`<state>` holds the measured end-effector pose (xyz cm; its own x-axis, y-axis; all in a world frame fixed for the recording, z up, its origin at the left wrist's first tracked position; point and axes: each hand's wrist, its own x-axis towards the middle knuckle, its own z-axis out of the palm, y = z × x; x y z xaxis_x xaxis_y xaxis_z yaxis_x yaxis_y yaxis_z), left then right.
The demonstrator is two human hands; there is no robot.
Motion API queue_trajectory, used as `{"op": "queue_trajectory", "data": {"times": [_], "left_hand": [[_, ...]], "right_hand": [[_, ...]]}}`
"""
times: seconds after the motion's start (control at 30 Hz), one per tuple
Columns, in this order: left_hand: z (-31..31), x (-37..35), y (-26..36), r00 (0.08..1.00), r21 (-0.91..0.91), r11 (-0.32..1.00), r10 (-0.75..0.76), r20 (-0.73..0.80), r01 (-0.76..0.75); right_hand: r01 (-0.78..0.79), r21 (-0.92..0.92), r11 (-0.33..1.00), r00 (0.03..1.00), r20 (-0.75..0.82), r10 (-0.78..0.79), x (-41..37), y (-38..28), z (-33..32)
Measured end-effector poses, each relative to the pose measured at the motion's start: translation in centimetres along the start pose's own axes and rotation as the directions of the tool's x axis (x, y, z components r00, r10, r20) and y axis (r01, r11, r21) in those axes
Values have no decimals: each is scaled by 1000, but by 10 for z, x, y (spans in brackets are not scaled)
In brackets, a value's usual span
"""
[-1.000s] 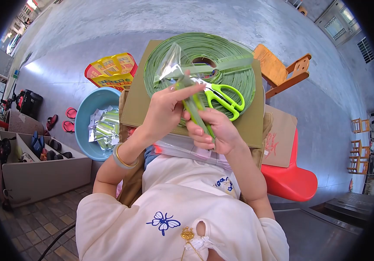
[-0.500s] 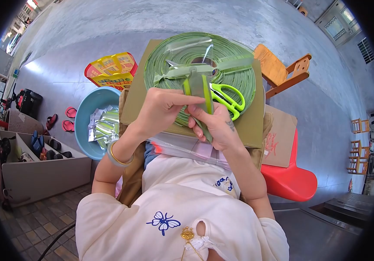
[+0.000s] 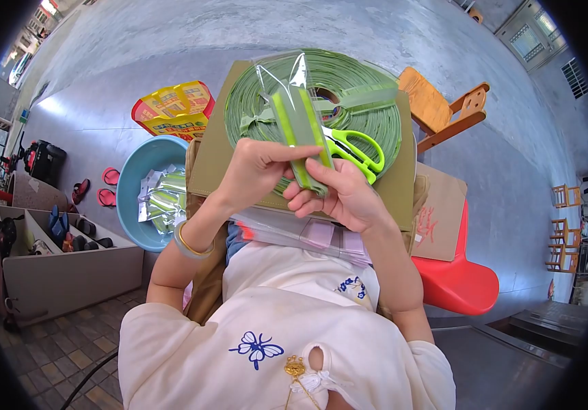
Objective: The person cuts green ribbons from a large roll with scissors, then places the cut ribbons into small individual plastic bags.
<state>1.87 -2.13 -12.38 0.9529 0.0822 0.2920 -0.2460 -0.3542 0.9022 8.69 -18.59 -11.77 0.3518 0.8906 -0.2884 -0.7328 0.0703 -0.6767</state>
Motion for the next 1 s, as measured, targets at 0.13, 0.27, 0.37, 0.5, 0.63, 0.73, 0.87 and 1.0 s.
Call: {"op": "queue_trajectory", "data": {"times": [0.13,0.27,0.37,0.5,0.63,0.73,0.87,1.0], "left_hand": [[-3,6,-5,1000,123,992,19,-15,-17],[6,2,-14,990,37,989,-143,-11,144],[9,2,-29,978,-251,949,-208,-36,193],[10,1,-34,970,-436,871,-244,17,226],[13,-3,-30,958,-526,808,-284,43,264],[20,-8,-25,948,-519,804,-314,43,290],[31,-14,-25,972,-380,900,-236,-11,214],[31,-13,-33,972,-338,918,-232,-31,209]], "right_hand": [[52,-29,998,996,-72,-54,2,2,-6],[187,-201,962,947,-225,-231,10,14,-10],[449,-420,789,763,-279,-583,5,23,9],[264,-950,165,662,54,-747,-2,25,4],[99,-890,-445,567,418,-710,5,26,-8],[73,-836,-543,595,474,-649,13,25,-18],[91,-855,-510,615,451,-647,28,27,-19],[67,-853,-518,617,444,-650,41,28,-21]]}}
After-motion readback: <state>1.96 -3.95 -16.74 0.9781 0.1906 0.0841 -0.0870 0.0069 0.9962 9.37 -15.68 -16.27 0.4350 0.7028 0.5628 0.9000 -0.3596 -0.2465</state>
